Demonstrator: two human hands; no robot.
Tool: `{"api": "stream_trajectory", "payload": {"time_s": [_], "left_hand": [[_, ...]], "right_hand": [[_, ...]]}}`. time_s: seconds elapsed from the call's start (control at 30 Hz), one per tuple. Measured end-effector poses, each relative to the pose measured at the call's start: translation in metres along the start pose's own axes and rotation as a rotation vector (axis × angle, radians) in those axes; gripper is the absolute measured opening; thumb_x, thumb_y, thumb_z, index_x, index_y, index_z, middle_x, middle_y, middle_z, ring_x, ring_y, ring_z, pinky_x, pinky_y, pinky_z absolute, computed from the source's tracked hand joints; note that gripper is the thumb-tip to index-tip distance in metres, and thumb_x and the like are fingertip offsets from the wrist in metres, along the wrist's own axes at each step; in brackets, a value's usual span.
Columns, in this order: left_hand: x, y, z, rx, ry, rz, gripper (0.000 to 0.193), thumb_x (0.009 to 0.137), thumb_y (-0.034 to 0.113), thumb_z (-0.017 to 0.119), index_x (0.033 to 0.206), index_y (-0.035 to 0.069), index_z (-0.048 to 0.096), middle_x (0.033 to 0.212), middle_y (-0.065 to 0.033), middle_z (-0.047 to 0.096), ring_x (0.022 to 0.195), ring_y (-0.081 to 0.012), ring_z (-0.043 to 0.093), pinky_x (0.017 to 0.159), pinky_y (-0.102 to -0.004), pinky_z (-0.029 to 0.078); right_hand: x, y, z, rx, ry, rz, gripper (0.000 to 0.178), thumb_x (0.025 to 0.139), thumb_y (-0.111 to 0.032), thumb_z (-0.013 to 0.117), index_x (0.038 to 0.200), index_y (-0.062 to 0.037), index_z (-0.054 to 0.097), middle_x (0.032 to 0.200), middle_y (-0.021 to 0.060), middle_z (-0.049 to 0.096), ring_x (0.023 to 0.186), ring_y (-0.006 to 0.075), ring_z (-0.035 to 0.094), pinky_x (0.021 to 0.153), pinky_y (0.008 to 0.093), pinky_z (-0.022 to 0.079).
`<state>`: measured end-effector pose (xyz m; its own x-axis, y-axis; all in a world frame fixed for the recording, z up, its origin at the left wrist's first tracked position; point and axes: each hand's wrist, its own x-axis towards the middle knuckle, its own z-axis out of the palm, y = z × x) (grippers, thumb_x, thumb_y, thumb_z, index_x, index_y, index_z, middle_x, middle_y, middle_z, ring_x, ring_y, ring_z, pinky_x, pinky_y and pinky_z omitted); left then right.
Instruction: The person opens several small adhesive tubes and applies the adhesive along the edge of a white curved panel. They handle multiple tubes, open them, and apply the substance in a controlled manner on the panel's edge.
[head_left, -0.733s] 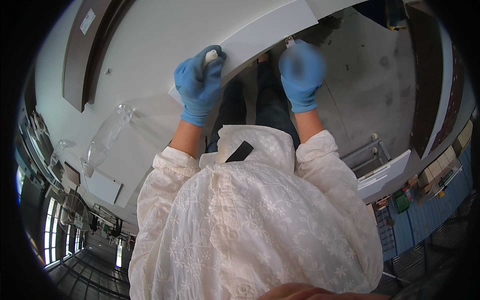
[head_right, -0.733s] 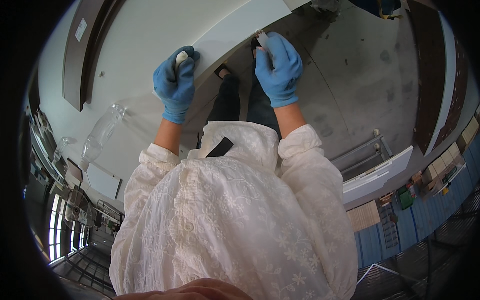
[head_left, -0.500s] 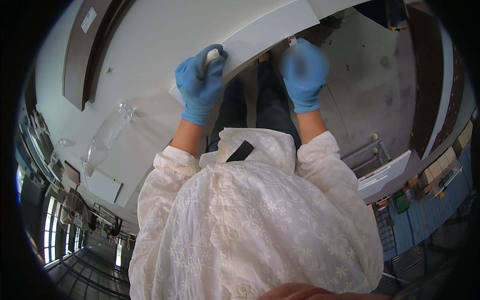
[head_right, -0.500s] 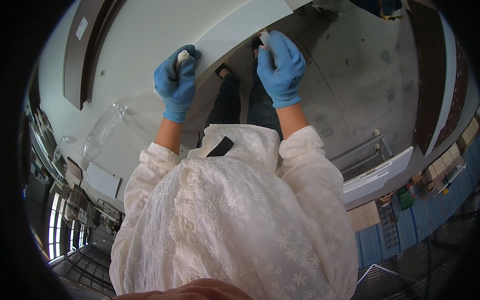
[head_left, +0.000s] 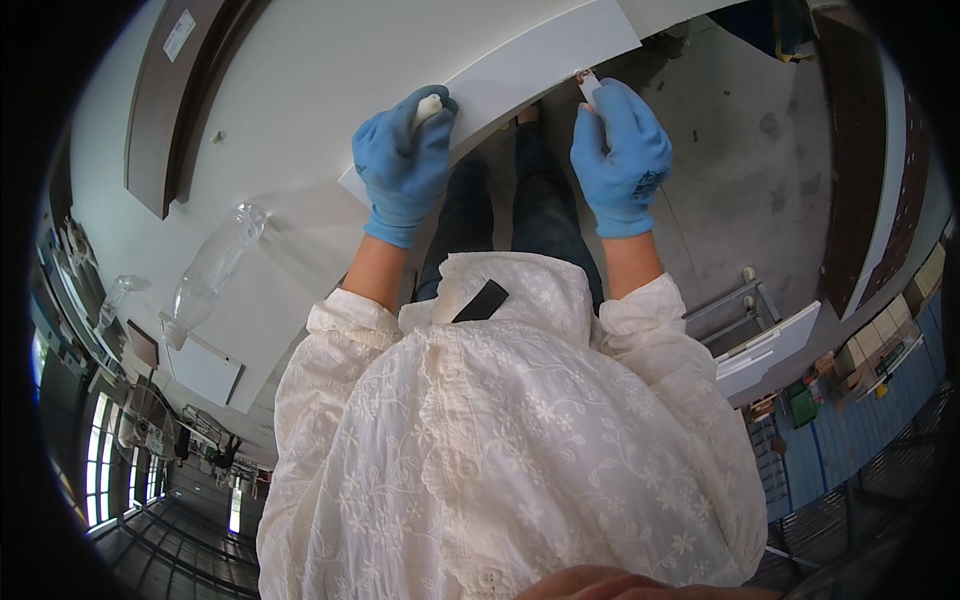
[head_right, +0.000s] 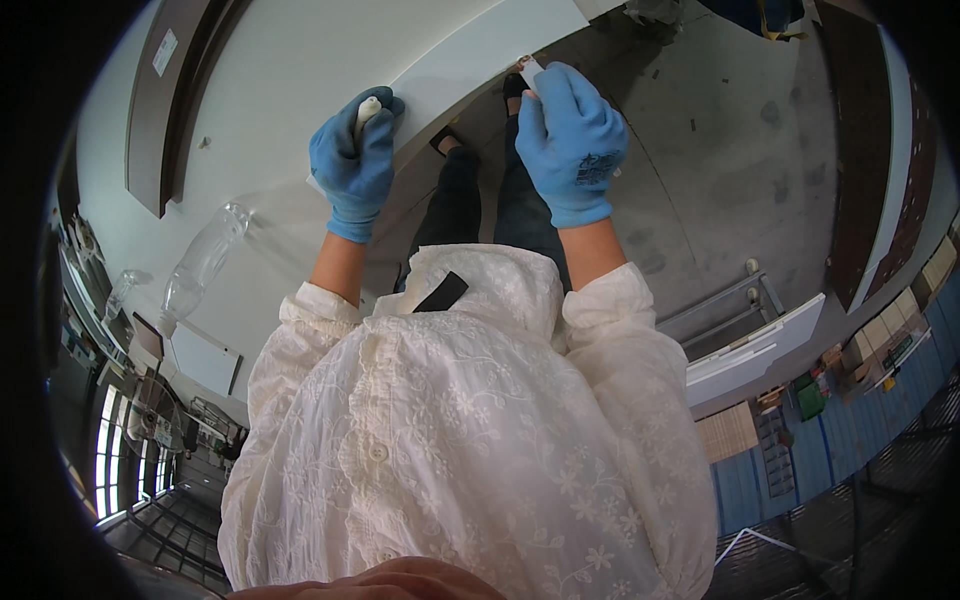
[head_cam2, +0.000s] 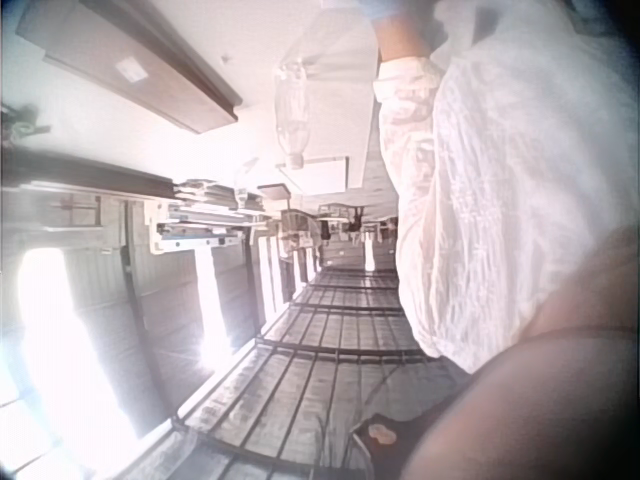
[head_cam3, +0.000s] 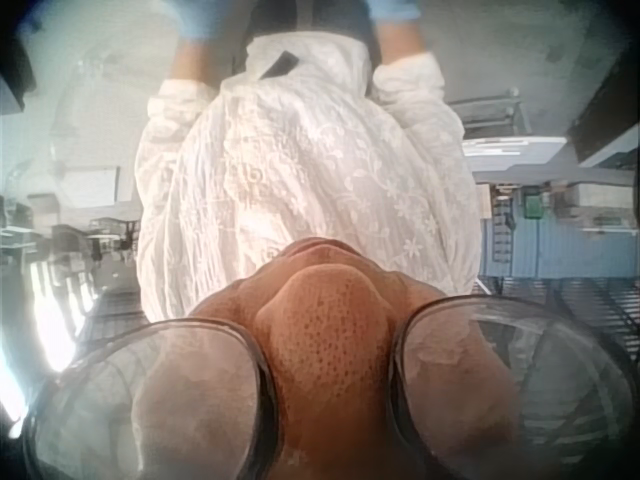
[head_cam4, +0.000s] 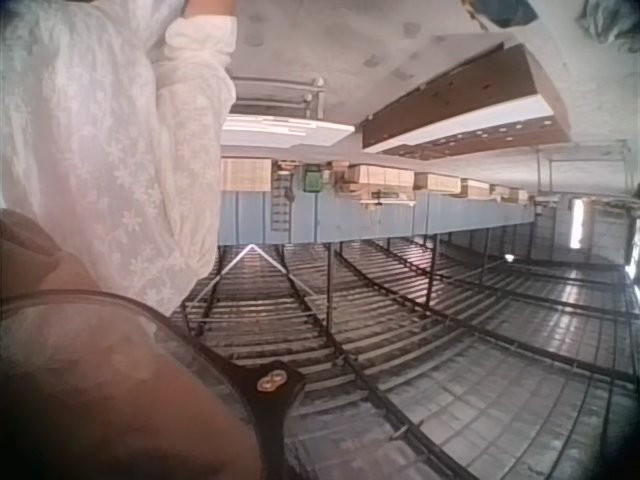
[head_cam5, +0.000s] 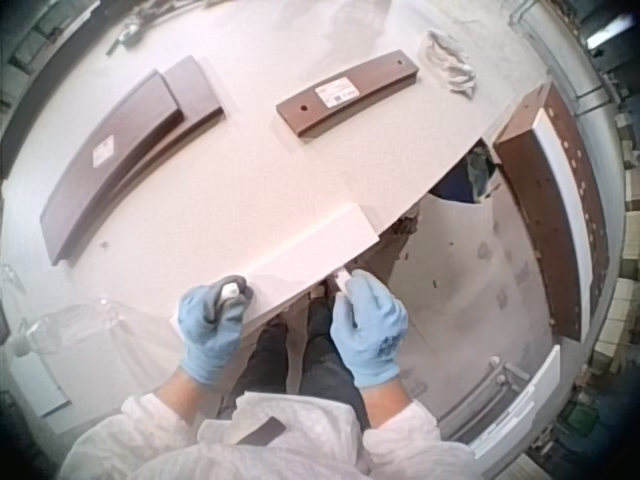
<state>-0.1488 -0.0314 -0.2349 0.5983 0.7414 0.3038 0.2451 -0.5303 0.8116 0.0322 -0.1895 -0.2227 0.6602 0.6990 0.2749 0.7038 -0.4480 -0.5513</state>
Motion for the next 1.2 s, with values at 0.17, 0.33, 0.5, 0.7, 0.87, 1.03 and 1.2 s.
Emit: {"api": "stream_trajectory", "payload": {"time_s": [0.17, 0.33, 0.5, 0.7, 0.87, 1.03, 1.2], "left_hand": [[0.001, 0.001, -0.002, -0.002, -0.015, -0.029, 0.017, 0.086, 0.008, 0.079, 0.102, 0.006, 0.075, 0.084, -0.0063, 0.076, 0.066, -0.0244, 0.069, 0.066, -0.0334, 0.053], [0.001, 0.002, -0.001, 0.044, -0.016, -0.030, 0.017, 0.086, 0.008, 0.079, 0.102, 0.007, 0.075, 0.083, -0.0069, 0.075, 0.065, -0.0248, 0.068, 0.065, -0.0338, 0.053], [0.001, 0.000, -0.001, -0.004, -0.002, -0.021, 0.017, 0.085, 0.008, 0.079, 0.102, 0.007, 0.075, 0.083, -0.0069, 0.075, 0.064, -0.0247, 0.067, 0.064, -0.0338, 0.052], [0.002, 0.002, -0.002, 0.020, -0.011, -0.008, 0.018, 0.085, 0.008, 0.079, 0.103, 0.007, 0.075, 0.083, -0.0065, 0.075, 0.064, -0.0239, 0.067, 0.064, -0.0334, 0.052], [0.002, 0.009, -0.008, 0.072, -0.095, -0.042, 0.016, 0.093, 0.002, 0.070, 0.107, -0.003, 0.074, 0.088, -0.0108, 0.078, 0.077, -0.0196, 0.075, 0.076, -0.0297, 0.058], [0.003, 0.009, -0.007, 0.049, -0.093, -0.042, 0.015, 0.094, 0.003, 0.069, 0.107, -0.003, 0.074, 0.088, -0.0103, 0.078, 0.076, -0.0185, 0.074, 0.075, -0.0288, 0.057], [0.003, 0.008, -0.007, 0.047, -0.095, -0.042, 0.015, 0.094, 0.003, 0.069, 0.108, -0.003, 0.074, 0.087, -0.0105, 0.078, 0.075, -0.0175, 0.074, 0.074, -0.0284, 0.057]], "right_hand": [[-0.009, -0.007, 0.001, 0.272, 0.062, 0.165, 0.010, 0.093, -0.010, 0.068, 0.102, -0.0052, 0.072, 0.087, 0.0103, 0.073, 0.071, 0.0291, 0.070, 0.064, 0.0345, 0.054], [-0.010, 0.006, 0.006, 0.346, 0.097, 0.257, 0.013, 0.094, -0.009, 0.068, 0.104, -0.0020, 0.074, 0.089, 0.0141, 0.075, 0.074, 0.0272, 0.071, 0.068, 0.0328, 0.056], [-0.008, 0.012, 0.005, 0.298, 0.070, 0.220, 0.013, 0.091, -0.007, 0.070, 0.102, -0.0016, 0.073, 0.088, 0.0143, 0.074, 0.073, 0.0279, 0.071, 0.068, 0.0338, 0.056], [-0.015, 0.014, 0.014, 0.280, 0.095, 0.133, 0.019, 0.088, -0.005, 0.073, 0.107, -0.0008, 0.072, 0.098, 0.0142, 0.073, 0.081, 0.0263, 0.071, 0.072, 0.0334, 0.057], [-0.022, 0.017, 0.023, 0.224, 0.061, 0.091, 0.025, 0.087, -0.002, 0.076, 0.112, 0.0000, 0.072, 0.113, 0.0163, 0.073, 0.088, 0.0252, 0.073, 0.077, 0.0325, 0.059], [-0.015, 0.016, 0.025, 0.153, 0.090, -0.048, 0.019, 0.084, -0.001, 0.075, 0.102, -0.0013, 0.070, 0.104, 0.0166, 0.073, 0.081, 0.0322, 0.071, 0.073, 0.0347, 0.058], [-0.016, 0.022, 0.027, 0.106, 0.052, -0.029, 0.016, 0.084, 0.000, 0.075, 0.099, -0.0018, 0.068, 0.098, 0.0155, 0.072, 0.076, 0.0322, 0.068, 0.070, 0.0349, 0.056]]}}
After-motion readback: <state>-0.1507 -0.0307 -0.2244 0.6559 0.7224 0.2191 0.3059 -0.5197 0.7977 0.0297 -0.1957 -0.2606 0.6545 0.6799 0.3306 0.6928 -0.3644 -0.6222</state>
